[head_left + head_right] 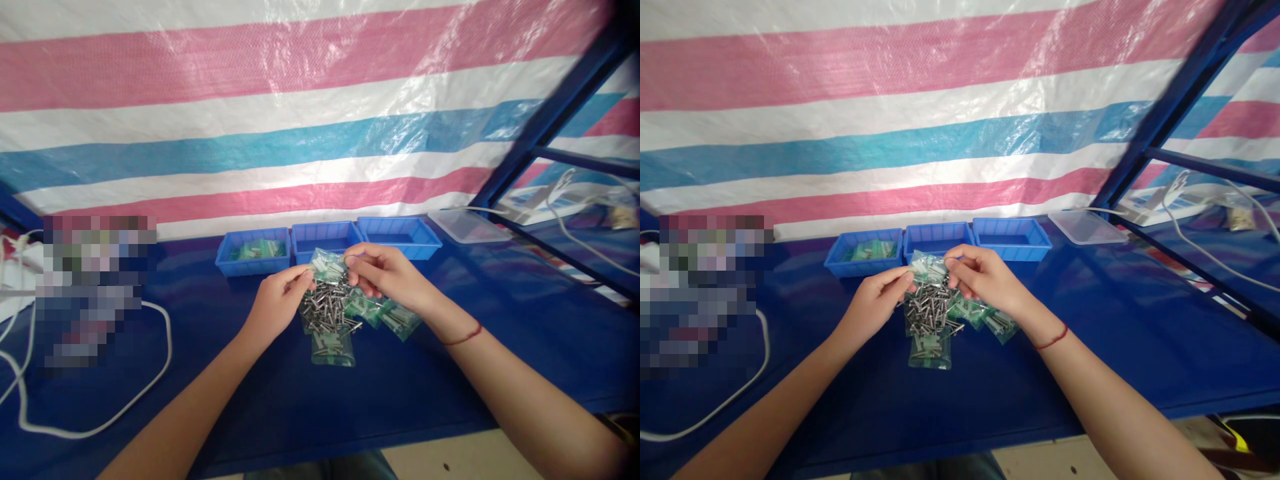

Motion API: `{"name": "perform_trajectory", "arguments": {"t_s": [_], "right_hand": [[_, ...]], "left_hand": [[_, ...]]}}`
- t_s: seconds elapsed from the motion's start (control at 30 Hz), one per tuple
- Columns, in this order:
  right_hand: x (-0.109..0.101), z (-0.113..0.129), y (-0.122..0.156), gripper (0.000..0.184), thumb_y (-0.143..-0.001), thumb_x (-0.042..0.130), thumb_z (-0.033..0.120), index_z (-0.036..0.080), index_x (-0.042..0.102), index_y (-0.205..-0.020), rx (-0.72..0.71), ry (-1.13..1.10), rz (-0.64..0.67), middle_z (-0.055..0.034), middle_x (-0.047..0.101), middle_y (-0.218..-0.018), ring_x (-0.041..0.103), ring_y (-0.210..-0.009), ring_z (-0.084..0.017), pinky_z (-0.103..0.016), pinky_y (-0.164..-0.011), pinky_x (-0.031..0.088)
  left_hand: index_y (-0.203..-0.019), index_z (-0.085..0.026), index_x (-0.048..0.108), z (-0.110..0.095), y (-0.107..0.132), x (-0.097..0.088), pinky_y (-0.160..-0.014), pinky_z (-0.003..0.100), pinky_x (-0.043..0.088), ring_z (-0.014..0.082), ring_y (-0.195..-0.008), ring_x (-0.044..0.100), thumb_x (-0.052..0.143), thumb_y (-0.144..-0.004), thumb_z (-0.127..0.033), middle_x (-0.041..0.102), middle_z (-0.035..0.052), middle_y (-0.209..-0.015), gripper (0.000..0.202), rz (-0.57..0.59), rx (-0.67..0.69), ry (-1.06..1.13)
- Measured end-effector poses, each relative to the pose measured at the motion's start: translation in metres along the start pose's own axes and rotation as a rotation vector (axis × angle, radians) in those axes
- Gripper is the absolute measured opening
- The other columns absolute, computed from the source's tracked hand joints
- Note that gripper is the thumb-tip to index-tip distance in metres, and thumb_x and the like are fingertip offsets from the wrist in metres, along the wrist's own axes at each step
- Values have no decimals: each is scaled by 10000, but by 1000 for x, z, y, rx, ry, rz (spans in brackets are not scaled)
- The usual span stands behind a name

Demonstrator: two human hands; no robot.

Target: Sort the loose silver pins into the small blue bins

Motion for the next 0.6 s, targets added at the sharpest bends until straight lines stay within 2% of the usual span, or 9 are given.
{"name": "perform_trajectory", "arguments": {"t_s": [0.17,0.33,0.43,0.53,0.6], "right_hand": [[-1,-2,-1,289,-831,603,450,175,627,-915,-38,-55,-26,-58,699,-846,646,-576,-124,-211,-406,468],[2,-2,-1,206,-784,667,383,186,645,-841,-105,-39,-61,-36,689,-793,675,-664,-155,-244,-477,509],[1,-3,-2,234,-805,644,373,201,612,-962,-140,-5,-51,-32,698,-806,672,-670,-161,-284,-536,529],[-17,-1,-4,318,-862,570,383,215,554,-1131,-251,215,-135,-62,705,-959,673,-857,-197,-363,-744,541],[-37,1,-5,312,-873,546,379,195,584,-1121,-336,533,-275,-95,678,-1091,635,-1001,-236,-415,-895,483]], "left_hand": [[-1041,-163,706,2,-4,-3,-590,243,462,133,-624,596,499,-879,-419,706,45,-826,367,-40,-59,178],[-1058,-169,691,7,-4,1,-680,258,501,159,-723,656,568,-852,-414,715,46,-847,343,-59,-32,201],[-1103,-178,652,9,-5,2,-690,270,524,161,-714,671,610,-823,-358,718,51,-907,336,-70,-4,205],[-1103,-189,653,7,-9,-15,-754,295,533,177,-770,682,593,-831,-353,722,55,-934,323,-180,41,99],[-1064,-185,679,6,-12,-42,-824,310,516,196,-865,676,580,-838,-358,719,69,-1009,301,-359,82,-64]]}}
Point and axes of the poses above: each hand's wrist, its own y-axis away from the middle knuckle, its own x-axis out of the palm, z = x × y, the point moved 5 cm from there along -y, towards the middle knuckle
